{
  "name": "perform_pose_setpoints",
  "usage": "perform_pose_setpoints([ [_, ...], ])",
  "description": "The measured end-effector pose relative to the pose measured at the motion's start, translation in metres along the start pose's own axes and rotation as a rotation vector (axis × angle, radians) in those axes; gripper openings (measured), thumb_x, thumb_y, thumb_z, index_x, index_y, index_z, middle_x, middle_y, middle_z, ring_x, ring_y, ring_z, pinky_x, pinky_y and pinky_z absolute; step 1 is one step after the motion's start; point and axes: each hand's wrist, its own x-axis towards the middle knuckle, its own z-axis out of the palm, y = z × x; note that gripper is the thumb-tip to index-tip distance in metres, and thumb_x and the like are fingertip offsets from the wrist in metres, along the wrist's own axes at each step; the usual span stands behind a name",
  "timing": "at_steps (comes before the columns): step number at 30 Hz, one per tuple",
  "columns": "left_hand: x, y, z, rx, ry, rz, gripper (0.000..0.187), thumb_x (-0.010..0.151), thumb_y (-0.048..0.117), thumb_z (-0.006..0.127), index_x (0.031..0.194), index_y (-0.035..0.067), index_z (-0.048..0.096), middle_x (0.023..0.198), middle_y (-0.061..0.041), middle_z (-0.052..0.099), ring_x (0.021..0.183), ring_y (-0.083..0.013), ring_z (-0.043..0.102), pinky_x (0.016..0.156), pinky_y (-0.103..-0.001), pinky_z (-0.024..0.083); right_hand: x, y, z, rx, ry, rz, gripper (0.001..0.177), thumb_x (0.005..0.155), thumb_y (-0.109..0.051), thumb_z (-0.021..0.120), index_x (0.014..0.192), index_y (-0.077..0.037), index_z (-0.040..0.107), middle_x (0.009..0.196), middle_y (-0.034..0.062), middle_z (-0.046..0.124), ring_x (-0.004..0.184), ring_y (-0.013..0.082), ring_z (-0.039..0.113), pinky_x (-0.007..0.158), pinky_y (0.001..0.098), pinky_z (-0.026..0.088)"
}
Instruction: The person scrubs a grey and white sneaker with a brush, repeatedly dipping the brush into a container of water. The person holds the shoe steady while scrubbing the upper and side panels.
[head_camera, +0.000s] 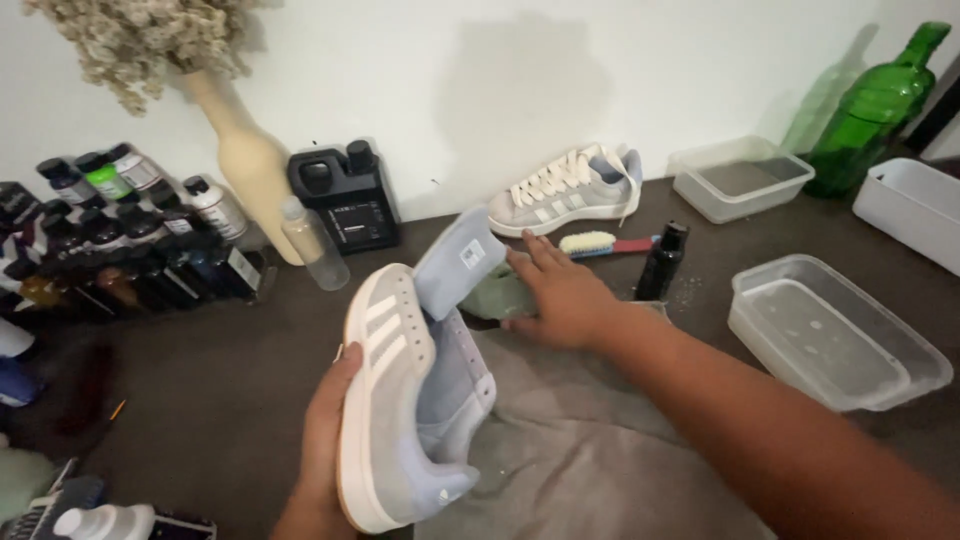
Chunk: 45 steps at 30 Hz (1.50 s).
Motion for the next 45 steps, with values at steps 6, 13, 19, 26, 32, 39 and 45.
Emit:
perform_pose_setpoints([
  [6, 0.038, 0.002, -0.026, -0.022, -0.011, -0.004, 0.066, 0.091, 0.047, 0.056, 0.14, 0.004, 0.07, 0.125, -0.02, 0.074, 0.107, -0.0356, 0.066, 0.097, -0.042, 0.049, 0.03, 0.008, 0.023, -0.035, 0.085, -0.005, 0.046, 0.078, -0.039, 0.08, 0.108, -0.008, 0.068, 0.103, 0.0191, 0.068, 0.094, 0.0444, 0.065, 0.084, 0.0549, 0.051],
  [13, 0.07, -0.002, -0.024, -0.062, -0.027, -0.051, 0.066, 0.09, 0.047, 0.059, 0.137, 0.003, 0.072, 0.121, -0.021, 0.075, 0.102, -0.0361, 0.067, 0.093, -0.042, 0.051, -0.046, -0.024, -0.11, -0.259, -0.061, 0.387, 0.049, 0.085, -0.045, 0.063, 0.127, -0.019, 0.064, 0.122, 0.0164, 0.071, 0.11, 0.0414, 0.071, 0.087, 0.0575, 0.058],
  [19, 0.088, -0.005, -0.002, -0.065, -0.067, -0.109, 0.065, 0.089, 0.047, 0.062, 0.134, 0.001, 0.074, 0.117, -0.023, 0.076, 0.098, -0.0365, 0.068, 0.089, -0.042, 0.052, -0.117, -0.036, -0.126, -0.083, 0.22, 0.21, 0.078, 0.065, -0.038, 0.084, 0.139, -0.023, 0.065, 0.133, 0.01, 0.07, 0.118, 0.0348, 0.067, 0.1, 0.0489, 0.052],
  [26, 0.057, 0.01, 0.04, 0.02, -0.068, -0.186, 0.064, 0.087, 0.046, 0.066, 0.127, -0.002, 0.077, 0.109, -0.026, 0.078, 0.088, -0.039, 0.07, 0.082, -0.045, 0.056, -0.114, -0.059, -0.045, -0.278, 0.279, -0.505, 0.068, 0.073, -0.042, 0.08, 0.131, -0.012, 0.061, 0.11, 0.0094, 0.063, 0.091, 0.0325, 0.06, 0.075, 0.0475, 0.051],
  [32, 0.05, 0.0, 0.047, 0.078, -0.101, -0.15, 0.054, 0.09, 0.036, 0.065, 0.129, -0.001, 0.076, 0.111, -0.025, 0.078, 0.094, -0.0367, 0.072, 0.085, -0.042, 0.056, -0.096, -0.058, -0.027, -0.32, 0.481, -0.623, 0.004, 0.096, -0.013, 0.065, 0.098, -0.009, 0.065, 0.1, 0.0132, 0.06, 0.079, 0.0308, 0.054, 0.062, 0.0432, 0.046],
  [39, 0.057, -0.01, 0.048, 0.294, -0.115, 0.037, 0.045, 0.092, 0.027, 0.065, 0.123, -0.003, 0.077, 0.108, -0.023, 0.08, 0.093, -0.0347, 0.073, 0.083, -0.043, 0.055, -0.095, -0.05, 0.023, -0.074, 0.134, -0.262, 0.027, 0.079, -0.022, 0.074, 0.104, -0.013, 0.069, 0.108, 0.0095, 0.058, 0.089, 0.0333, 0.063, 0.052, 0.0529, 0.054],
  [45, 0.068, -0.022, 0.041, 0.291, -0.204, 0.171, 0.044, 0.092, 0.02, 0.064, 0.125, -0.004, 0.08, 0.109, -0.02, 0.081, 0.096, -0.0299, 0.072, 0.086, -0.039, 0.055, -0.116, -0.061, 0.012, 0.137, -0.014, -0.132, 0.036, 0.072, -0.028, 0.079, 0.105, -0.017, 0.072, 0.101, 0.0098, 0.067, 0.079, 0.0406, 0.071, 0.061, 0.0544, 0.056],
])
